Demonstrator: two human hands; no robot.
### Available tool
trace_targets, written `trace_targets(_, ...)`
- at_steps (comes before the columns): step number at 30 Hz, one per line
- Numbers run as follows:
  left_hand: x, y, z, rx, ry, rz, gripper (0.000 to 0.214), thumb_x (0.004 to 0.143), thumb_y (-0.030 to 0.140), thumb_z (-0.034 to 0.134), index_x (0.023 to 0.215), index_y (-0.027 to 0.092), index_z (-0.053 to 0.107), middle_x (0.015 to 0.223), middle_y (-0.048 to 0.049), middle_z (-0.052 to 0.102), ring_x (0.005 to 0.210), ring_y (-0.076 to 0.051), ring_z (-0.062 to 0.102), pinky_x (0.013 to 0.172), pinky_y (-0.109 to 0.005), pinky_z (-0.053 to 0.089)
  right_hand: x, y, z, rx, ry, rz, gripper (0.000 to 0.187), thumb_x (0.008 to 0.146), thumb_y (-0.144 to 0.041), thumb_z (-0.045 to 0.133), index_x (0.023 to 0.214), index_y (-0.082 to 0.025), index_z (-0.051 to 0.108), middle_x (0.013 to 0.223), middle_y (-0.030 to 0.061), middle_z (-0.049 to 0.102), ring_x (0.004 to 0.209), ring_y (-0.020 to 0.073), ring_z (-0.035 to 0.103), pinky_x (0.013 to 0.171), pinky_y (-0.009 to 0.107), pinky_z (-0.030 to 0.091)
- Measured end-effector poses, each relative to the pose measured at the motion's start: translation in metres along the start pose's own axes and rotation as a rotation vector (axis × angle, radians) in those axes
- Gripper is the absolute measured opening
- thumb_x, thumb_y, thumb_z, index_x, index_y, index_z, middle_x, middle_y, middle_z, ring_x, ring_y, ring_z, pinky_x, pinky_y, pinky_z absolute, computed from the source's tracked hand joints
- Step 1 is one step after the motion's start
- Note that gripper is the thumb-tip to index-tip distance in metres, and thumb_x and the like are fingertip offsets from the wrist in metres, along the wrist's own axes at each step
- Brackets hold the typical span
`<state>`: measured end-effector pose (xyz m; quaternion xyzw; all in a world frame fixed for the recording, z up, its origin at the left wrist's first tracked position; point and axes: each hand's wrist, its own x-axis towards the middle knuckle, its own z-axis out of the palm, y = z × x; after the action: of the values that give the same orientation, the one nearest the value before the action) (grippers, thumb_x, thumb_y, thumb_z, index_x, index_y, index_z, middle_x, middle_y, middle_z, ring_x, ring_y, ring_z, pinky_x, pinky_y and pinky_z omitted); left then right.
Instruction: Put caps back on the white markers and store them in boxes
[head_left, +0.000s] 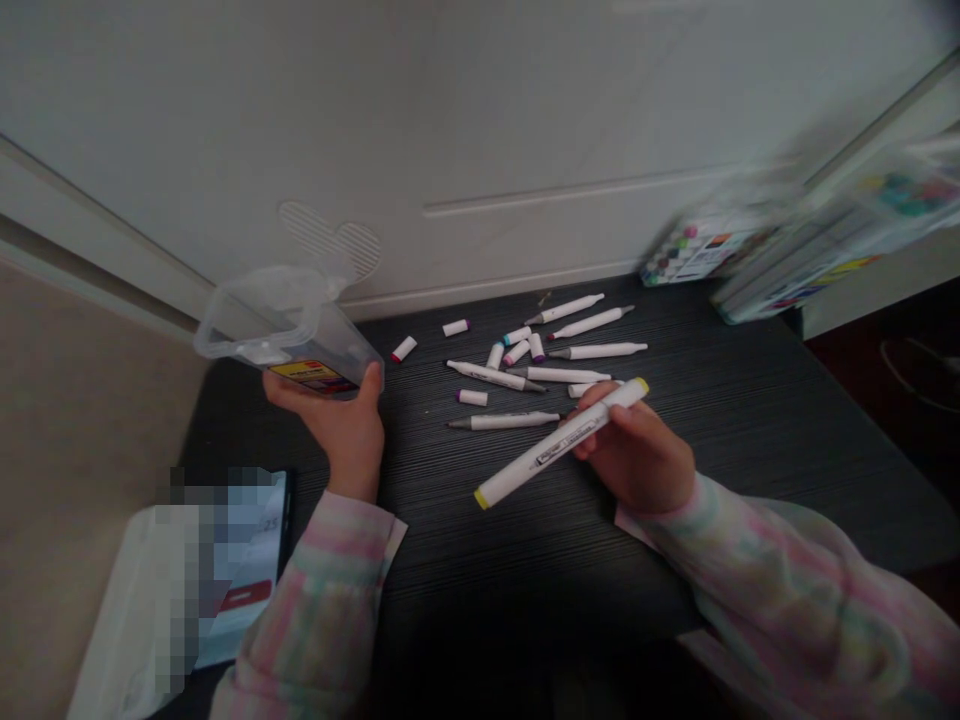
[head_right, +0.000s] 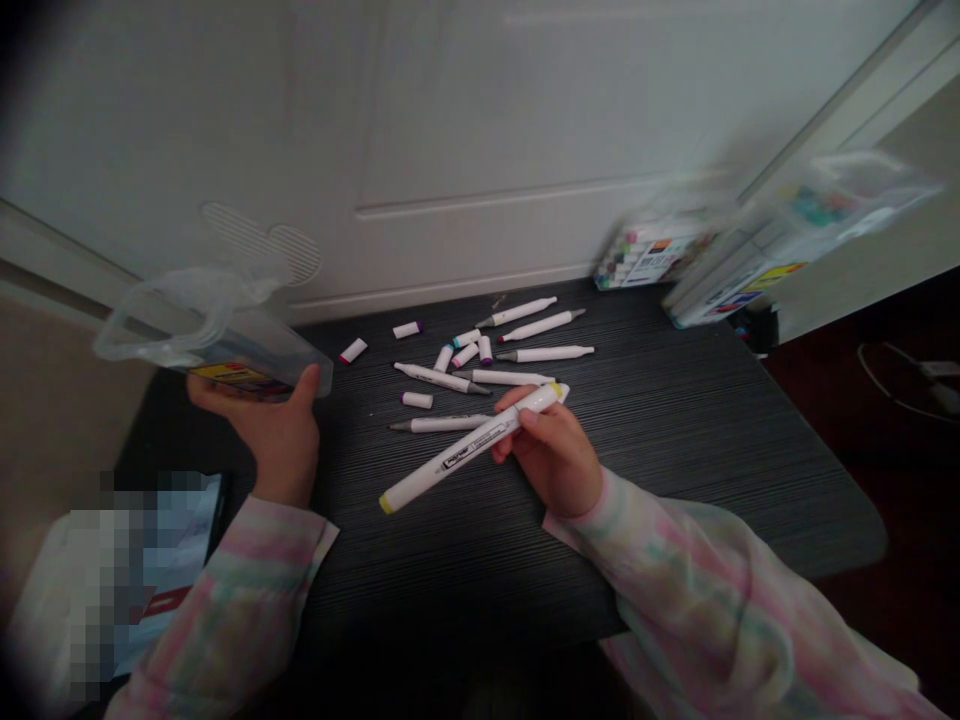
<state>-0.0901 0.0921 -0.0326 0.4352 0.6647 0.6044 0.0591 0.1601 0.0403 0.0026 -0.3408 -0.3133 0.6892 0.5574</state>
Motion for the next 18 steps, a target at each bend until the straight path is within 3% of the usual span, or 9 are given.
trace_targets(5,-0.0002,0.0006,0.0001,-0.044,-0.003,0.008,0.085,0.056,0.018,0.069,0.121,0.009,0.015,0.133,-0.0218,0.028,0.125,-0.021,0.034,0.106,-0.03,0.025,-0.0012,0.0006,-0.0004,-0.017,-0.011,0.0,0.017,0.068,-0.034,0.063,0.074,-0.018,0.064,0.047,-0.0008,0.056,0.047,0.013,0.051,0.047,0.026,0.039)
trace_targets(18,-0.0011,0.0005,-0.0008,-0.027,-0.009,-0.031,0.085,0.057,0.017,0.07,0.121,0.015,0.014,0.134,-0.0189,0.028,0.126,-0.019,0.034,0.107,-0.031,0.024,0.0006,0.0019,0.0007,-0.065,0.011,-0.012,0.017,0.066,-0.035,0.064,0.072,-0.019,0.063,0.046,-0.0019,0.054,0.045,0.0138,0.049,0.046,0.028,0.039)
